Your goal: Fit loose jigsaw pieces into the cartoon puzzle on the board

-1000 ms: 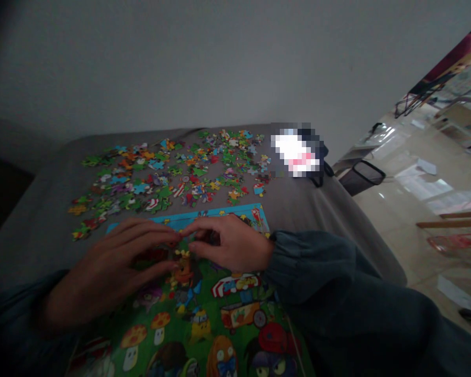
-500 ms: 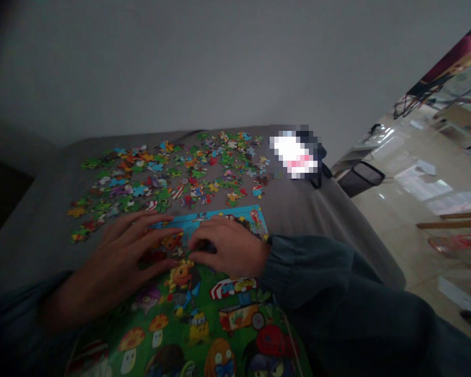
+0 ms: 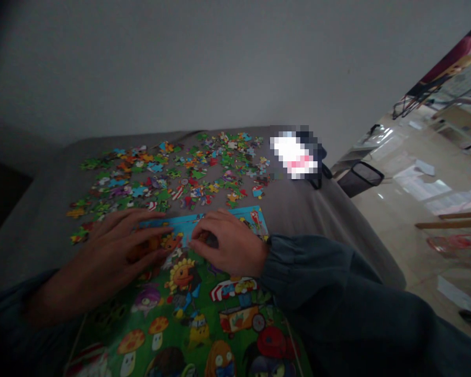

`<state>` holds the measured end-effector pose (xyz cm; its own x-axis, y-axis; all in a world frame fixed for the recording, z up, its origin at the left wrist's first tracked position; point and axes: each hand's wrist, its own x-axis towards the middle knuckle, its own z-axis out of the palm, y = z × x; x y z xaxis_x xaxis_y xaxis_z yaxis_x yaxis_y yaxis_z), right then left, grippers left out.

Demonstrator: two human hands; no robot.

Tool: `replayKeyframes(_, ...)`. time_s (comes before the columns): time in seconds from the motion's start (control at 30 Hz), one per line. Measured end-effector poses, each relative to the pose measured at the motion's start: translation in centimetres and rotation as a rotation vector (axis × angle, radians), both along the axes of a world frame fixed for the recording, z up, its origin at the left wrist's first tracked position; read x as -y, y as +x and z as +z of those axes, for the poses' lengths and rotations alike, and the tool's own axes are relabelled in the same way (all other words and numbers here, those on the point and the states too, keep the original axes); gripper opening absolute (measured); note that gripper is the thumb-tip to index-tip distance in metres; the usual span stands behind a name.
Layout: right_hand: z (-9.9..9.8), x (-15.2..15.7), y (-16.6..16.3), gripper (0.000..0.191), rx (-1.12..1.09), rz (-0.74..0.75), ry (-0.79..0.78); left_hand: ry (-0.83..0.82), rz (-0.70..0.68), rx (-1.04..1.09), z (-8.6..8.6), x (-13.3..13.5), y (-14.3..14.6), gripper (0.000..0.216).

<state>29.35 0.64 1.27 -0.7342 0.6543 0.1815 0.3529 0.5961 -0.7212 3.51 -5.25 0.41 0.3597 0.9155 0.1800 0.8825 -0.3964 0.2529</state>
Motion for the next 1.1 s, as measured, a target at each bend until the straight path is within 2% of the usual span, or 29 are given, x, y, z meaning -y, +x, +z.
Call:
replayKeyframes(0.13,-0.1,-0.1,0.0,0.008,-0.024,-0.006,0.057,-0.028,-0.027,0.024,-0.1,-0.2,-0.2,0.035)
replayKeyframes(0.33,-0.3,-0.2,0.2,0.009,-0.059,0.002,0.101,-0.086,-0.034,0.13,0.0,-0.7,-0.1,0.041)
replayKeyframes(0.43,-0.4,-0.3,0.2,0.01,-0.082,0.014,0.116,-0.175,0.001,0.2,0.5,-0.8,0.3,0.043)
replayKeyframes(0.57,-0.1,-0.1,0.2,0.016,-0.114,0.089,0.115,-0.287,0.032,0.403,1.7,-0.3,1.3,0.038)
replayKeyframes(0.63,0.2,0.1,0.2,0.024,-0.131,0.15,0.048,-0.307,0.043,0.484,2.1,0.3,2.0,0.033)
replayKeyframes(0.73,0.7,0.5,0.2,0.034,-0.136,0.184,-0.196,-0.354,0.029,0.541,2.0,1.2,3.0,0.025)
replayKeyframes(0.83,1.0,0.7,0.2,0.03,-0.101,0.211,-0.413,-0.411,-0.007,0.579,1.7,1.7,3.6,0.021)
replayKeyframes(0.97,1.3,0.5,0.6,0.031,-0.013,0.272,-0.433,-0.326,-0.064,0.497,1.8,1.5,3.4,0.018)
replayKeyframes(1.1,1.4,0.1,1.1,0.029,0.022,0.268,-0.445,-0.256,-0.209,0.3,1.8,1.4,3.0,0.013)
